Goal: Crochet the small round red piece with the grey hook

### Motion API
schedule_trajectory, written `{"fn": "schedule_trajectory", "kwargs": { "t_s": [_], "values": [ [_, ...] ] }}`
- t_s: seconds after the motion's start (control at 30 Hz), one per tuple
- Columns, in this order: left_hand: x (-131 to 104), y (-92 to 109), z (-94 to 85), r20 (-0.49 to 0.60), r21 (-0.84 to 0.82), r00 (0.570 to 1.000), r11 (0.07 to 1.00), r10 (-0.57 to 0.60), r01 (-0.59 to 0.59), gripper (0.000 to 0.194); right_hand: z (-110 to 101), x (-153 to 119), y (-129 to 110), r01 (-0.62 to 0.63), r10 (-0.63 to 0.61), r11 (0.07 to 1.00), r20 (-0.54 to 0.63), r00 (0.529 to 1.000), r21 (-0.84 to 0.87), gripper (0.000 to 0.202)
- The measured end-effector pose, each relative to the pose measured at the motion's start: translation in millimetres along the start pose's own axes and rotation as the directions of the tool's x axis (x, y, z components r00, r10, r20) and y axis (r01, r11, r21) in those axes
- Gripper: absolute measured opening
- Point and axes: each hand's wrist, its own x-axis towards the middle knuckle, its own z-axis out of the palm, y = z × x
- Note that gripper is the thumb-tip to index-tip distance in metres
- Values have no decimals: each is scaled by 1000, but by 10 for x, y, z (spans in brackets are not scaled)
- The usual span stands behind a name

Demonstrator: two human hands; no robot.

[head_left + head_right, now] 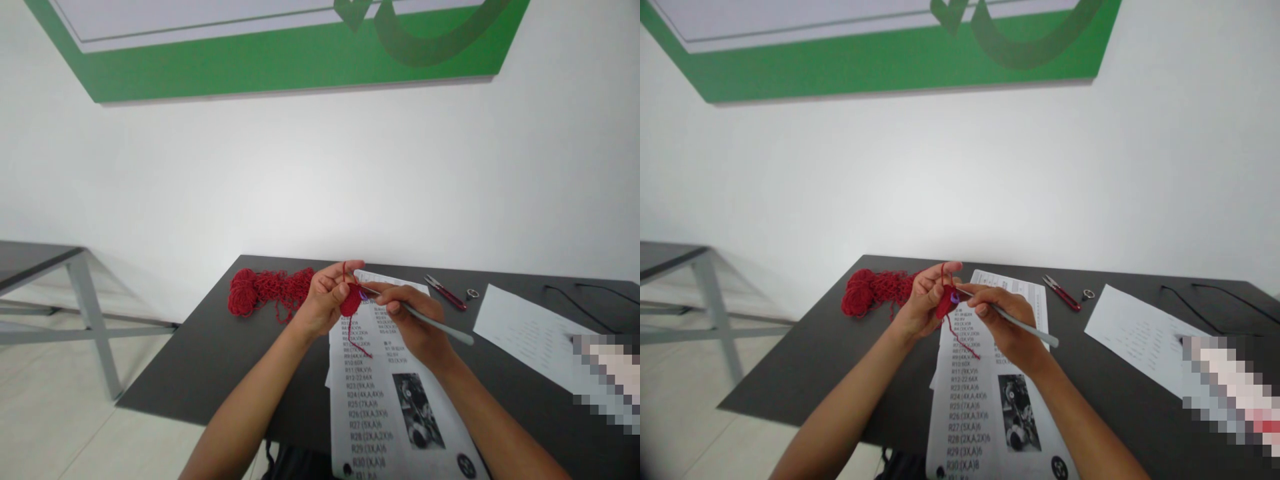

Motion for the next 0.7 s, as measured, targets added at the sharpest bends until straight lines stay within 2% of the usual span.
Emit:
{"fn": "schedule_trajectory", "kwargs": {
  "t_s": [0.17,0.43,0.7],
  "values": [
    [6,12,-26,28,-34,999,999,-35,36,58,12,-30,37,-45,44,996,6,999,73,14],
    [10,17,-40,8,-110,992,986,-125,125,63,54,-15,-38,-11,11,999,9,1000,-33,14],
    [10,-13,-57,12,-140,991,981,-133,134,58,84,-40,93,-136,144,979,-40,989,152,29]
  ]
}}
